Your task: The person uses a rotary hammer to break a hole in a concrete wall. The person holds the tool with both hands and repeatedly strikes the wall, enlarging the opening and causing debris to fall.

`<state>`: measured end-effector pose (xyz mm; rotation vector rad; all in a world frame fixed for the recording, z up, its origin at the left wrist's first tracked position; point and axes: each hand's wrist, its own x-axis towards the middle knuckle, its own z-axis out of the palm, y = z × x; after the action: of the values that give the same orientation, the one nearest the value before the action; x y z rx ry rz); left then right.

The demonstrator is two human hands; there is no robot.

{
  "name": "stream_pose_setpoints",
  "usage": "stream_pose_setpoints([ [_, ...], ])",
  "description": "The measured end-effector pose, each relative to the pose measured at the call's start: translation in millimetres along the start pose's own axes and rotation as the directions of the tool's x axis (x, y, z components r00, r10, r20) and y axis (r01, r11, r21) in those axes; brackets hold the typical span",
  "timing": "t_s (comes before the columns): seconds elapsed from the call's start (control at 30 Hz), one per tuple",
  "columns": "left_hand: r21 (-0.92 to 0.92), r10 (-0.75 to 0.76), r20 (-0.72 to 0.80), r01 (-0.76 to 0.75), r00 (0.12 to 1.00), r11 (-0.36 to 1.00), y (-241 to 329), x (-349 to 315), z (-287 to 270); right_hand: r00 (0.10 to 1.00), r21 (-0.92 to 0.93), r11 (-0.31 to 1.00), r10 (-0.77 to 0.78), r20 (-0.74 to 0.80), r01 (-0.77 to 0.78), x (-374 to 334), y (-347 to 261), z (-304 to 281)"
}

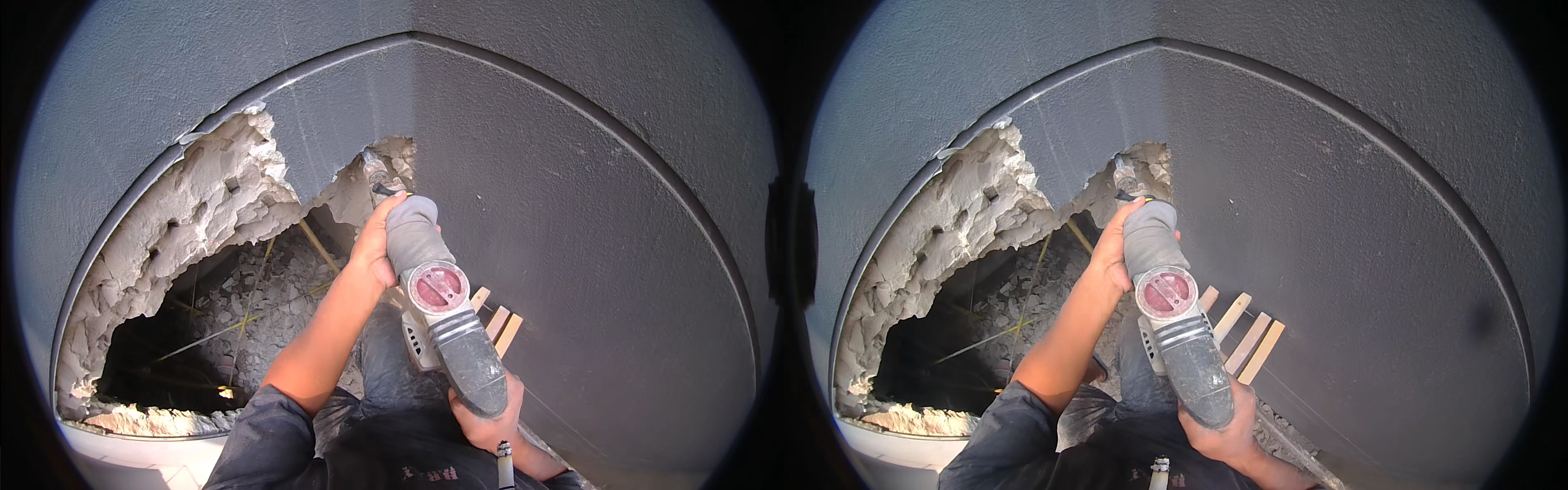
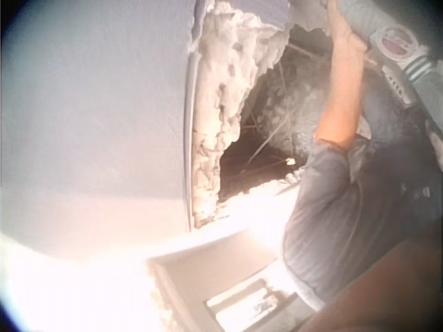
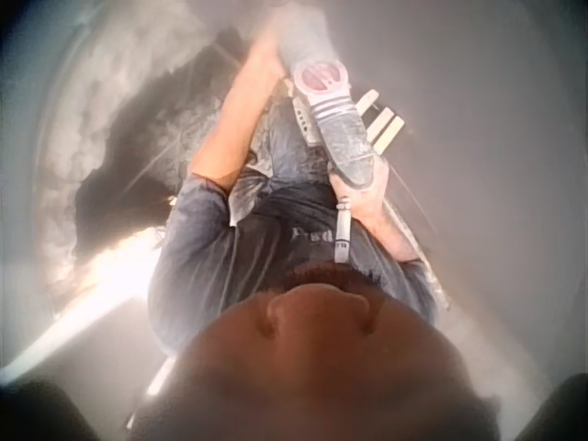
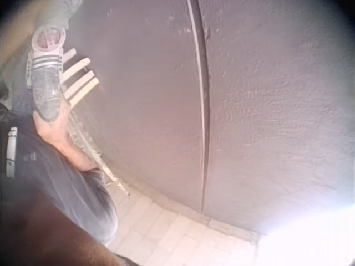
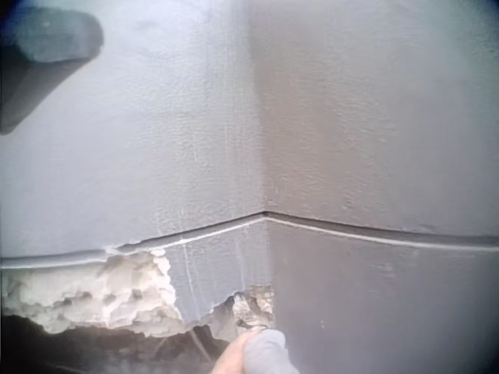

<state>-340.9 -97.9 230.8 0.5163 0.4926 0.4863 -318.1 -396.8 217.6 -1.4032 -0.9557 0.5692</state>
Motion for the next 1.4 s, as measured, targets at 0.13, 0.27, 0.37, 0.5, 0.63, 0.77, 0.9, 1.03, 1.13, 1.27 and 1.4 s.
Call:
stream_pose_setpoints([
  [0.13,-0.018,-0.013,-0.002,0.013,1.000,1.000,-35.1,-1.0,10.7,1.000,0.036,0.999,-0.016,-0.014,0.016,-27.1,19.1,-37.1],
  [0.27,0.027,0.000,-0.069,0.002,0.998,1.000,-86.3,-2.4,28.6,0.997,0.029,0.999,0.042,-0.072,-0.040,-59.9,55.4,-72.6],
  [0.37,0.028,-0.038,-0.120,0.041,0.992,0.999,-142.7,-17.2,27.4,0.983,0.114,0.981,0.169,-0.075,-0.160,-101.8,55.2,-99.9],
  [0.5,0.004,-0.146,-0.211,0.150,0.967,0.989,-196.9,-35.3,42.7,0.913,0.284,0.889,0.397,-0.089,-0.359,-147.0,29.4,-133.3],
  [0.63,0.056,-0.096,-0.229,0.111,0.969,0.992,-220.8,-53.3,81.6,0.936,0.341,0.896,0.336,-0.104,-0.284,-168.1,25.6,-157.8],
  [0.77,0.072,-0.064,-0.124,0.074,0.990,0.995,-202.9,-58.9,116.7,0.967,0.336,0.928,0.218,-0.132,-0.164,-161.8,17.9,-164.6],
  [0.9,0.103,-0.027,-0.085,0.036,0.996,0.994,-189.3,-72.2,135.2,0.964,0.380,0.916,0.204,-0.169,-0.128,-158.9,4.7,-164.2],
  [1.03,0.092,-0.044,-0.063,0.049,0.997,0.995,-159.8,-78.8,141.1,0.985,0.298,0.950,0.131,-0.112,-0.092,-147.3,-3.2,-155.1],
  [1.13,0.115,-0.018,-0.093,0.028,0.996,0.993,-134.9,-79.8,149.6,0.996,0.219,0.975,0.049,-0.073,-0.032,-131.8,-9.3,-139.2],
  [1.27,0.101,-0.016,-0.060,0.022,0.998,0.995,-98.3,-64.1,142.1,0.986,0.280,0.958,0.101,-0.133,-0.060,-108.7,-21.0,-112.1],
  [1.4,0.102,-0.106,-0.034,0.109,0.994,0.989,-91.2,-51.8,108.7,0.988,0.313,0.946,0.117,-0.099,-0.081,-108.4,0.0,-89.8],
])
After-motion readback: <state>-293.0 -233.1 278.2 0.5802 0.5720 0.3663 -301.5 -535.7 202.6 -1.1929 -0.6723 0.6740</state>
